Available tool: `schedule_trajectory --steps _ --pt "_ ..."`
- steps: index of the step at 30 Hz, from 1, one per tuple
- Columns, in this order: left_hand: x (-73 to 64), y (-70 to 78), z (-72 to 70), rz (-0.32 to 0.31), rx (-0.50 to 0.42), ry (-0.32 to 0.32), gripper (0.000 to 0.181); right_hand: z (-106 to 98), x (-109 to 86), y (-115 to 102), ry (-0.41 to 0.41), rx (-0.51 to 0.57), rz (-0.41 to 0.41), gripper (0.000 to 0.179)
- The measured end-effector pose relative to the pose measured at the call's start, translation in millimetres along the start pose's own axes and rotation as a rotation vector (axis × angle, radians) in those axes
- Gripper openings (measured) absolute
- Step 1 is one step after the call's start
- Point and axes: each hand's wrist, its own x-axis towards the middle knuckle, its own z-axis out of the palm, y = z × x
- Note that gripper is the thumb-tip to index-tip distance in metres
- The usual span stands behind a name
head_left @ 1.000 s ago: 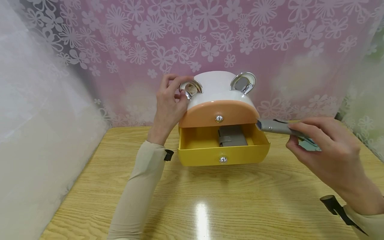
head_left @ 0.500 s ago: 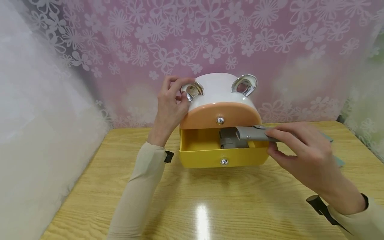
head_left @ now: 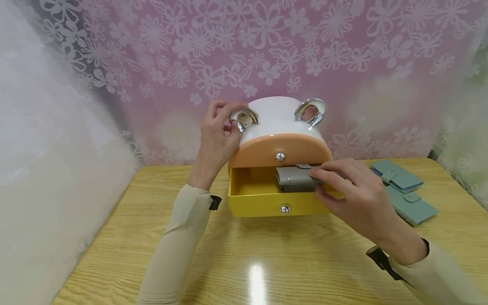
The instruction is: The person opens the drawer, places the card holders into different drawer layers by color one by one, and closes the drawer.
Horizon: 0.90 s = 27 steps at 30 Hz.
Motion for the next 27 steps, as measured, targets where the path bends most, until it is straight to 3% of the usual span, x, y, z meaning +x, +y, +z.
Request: schedule_trajectory --steps 12,17,21,27 --pt "-0.7 -0.7 0.6 0.003 -0.001 0.001 0.041 13.7 4.3 2.4 -0.074 0.027 -0.008 0.034" --pt "-1.1 -0.4 1.0 0.003 0.004 0.003 0.041 17.0 6.1 3.6 -0.144 0.039 0.014 0.02" --pt "-1.2 -0.7 1.3 0.003 0.008 0.003 0.04 18.5 7.3 4.8 -0.2 0.041 0.037 0.021" --pt "-0.3 -0.8 1.7 0.004 0.005 0.011 0.041 23.3 10.8 7.3 -0.19 0.06 0.003 0.014"
